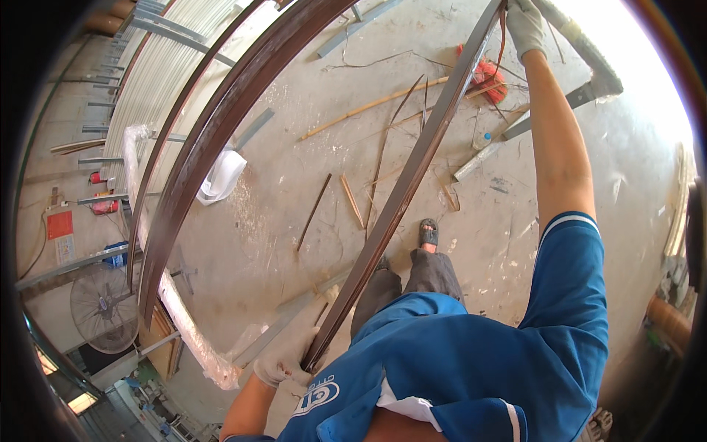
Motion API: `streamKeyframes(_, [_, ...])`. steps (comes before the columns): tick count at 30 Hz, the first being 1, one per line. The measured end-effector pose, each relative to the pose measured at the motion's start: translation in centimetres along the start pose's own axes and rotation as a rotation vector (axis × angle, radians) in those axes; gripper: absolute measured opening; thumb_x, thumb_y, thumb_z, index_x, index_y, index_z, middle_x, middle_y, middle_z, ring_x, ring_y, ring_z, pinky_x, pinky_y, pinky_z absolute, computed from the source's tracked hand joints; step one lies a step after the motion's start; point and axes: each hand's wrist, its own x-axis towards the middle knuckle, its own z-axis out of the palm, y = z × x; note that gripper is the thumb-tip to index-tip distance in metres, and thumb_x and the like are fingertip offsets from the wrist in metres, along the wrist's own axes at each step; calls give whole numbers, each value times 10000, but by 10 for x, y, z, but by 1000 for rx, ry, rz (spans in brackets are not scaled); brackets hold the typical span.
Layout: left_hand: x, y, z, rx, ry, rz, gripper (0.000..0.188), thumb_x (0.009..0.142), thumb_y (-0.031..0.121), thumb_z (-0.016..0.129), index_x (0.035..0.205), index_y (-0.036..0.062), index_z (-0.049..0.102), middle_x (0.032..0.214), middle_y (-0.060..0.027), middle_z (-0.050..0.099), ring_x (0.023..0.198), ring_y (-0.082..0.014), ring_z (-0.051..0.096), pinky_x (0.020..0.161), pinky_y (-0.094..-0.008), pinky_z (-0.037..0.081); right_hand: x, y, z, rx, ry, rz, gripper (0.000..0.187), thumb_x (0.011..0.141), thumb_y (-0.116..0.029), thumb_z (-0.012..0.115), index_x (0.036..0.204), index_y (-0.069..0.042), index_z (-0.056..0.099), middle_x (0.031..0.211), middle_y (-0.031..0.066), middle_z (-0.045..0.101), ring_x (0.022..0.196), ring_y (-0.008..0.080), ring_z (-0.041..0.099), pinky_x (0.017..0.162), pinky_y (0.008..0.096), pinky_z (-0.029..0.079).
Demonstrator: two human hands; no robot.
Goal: The person scrapes a long curved metal frame with a handheld scraper, removing material along its length. The person repeatedly repositions the frame and continues scraping different sections.
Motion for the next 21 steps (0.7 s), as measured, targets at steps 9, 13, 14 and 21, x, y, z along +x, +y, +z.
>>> streamKeyframes(9, [11,23,-16,-159,-61,-36,630,557,-48,803,1062,93,456,784,3,474,639,-101,447,579,-237,349,-140,-128,34,225,-55,269,269,1022,-58,529,1216,-38,714,853,-32,621,734,80,464,663,237,421])
streamKeyframes(13, [19,12,-35,-253,-242,100,645,589,-119,732,1133,112,472,790,11,473,647,-105,470,573,-246,372,-215,-193,46,52,-25,52,307,1008,-46,541,1266,-103,697,924,55,690,823,157,608,765,283,484])
streamKeyframes(14, [21,8,-40,-258,-261,99,678,604,-135,719,1186,122,486,808,19,469,675,-98,472,583,-246,381,-232,-207,48,7,-16,10,346,1015,-49,523,1308,-137,685,970,103,727,886,200,686,832,312,520])
streamKeyframes(21, [27,-5,-59,-185,-204,191,781,578,-103,839,1249,102,496,844,28,470,743,-73,478,581,-219,399,-351,-337,44,-147,-227,-64,417,834,65,558,1160,-128,733,935,98,688,814,274,633,764,365,522])
